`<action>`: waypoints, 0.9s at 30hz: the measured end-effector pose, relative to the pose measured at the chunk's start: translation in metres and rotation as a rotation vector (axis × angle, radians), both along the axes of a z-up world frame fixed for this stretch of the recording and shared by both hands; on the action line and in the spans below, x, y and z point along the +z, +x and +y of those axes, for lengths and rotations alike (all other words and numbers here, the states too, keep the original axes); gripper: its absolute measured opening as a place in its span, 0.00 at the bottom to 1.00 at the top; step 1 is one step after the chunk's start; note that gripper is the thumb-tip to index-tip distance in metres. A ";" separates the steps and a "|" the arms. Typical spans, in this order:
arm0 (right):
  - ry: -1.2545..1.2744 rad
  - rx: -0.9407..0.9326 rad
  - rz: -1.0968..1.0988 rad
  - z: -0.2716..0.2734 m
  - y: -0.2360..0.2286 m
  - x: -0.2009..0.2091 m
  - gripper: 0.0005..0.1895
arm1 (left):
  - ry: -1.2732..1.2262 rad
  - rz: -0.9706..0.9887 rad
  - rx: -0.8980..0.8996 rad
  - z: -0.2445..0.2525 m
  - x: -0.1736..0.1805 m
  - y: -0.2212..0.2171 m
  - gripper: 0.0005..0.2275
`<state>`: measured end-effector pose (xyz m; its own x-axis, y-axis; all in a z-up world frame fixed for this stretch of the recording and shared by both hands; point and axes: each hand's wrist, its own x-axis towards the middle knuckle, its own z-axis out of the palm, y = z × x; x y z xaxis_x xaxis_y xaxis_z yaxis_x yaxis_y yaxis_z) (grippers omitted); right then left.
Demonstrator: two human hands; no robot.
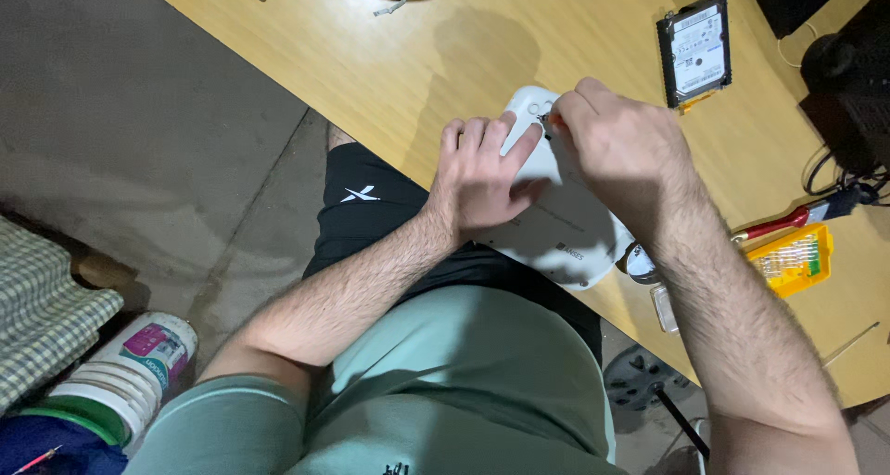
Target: The person uses a screwdriver to tighten several screws on the back panel of a white electronic device. They repeatedly dip the screwdriver tip into a small metal tin before securing each screw on the device.
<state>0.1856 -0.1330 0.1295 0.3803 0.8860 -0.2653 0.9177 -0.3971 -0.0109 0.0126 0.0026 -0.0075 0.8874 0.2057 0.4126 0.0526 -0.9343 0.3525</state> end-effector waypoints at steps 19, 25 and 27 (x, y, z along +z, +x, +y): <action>-0.057 -0.246 0.218 0.009 0.001 -0.010 0.09 | -0.143 0.132 -0.045 -0.006 -0.012 -0.004 0.30; 0.122 -0.436 0.367 -0.010 -0.007 0.004 0.10 | -0.137 0.113 -0.045 -0.005 -0.009 -0.004 0.31; 0.225 -0.540 0.378 -0.044 -0.018 0.000 0.10 | -0.126 0.106 -0.044 -0.005 -0.006 -0.003 0.30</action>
<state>0.1679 -0.1767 0.1296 0.7007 0.6480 -0.2986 0.5095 -0.7474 -0.4264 0.0092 -0.0020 -0.0139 0.9339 0.2095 0.2896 0.0556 -0.8855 0.4613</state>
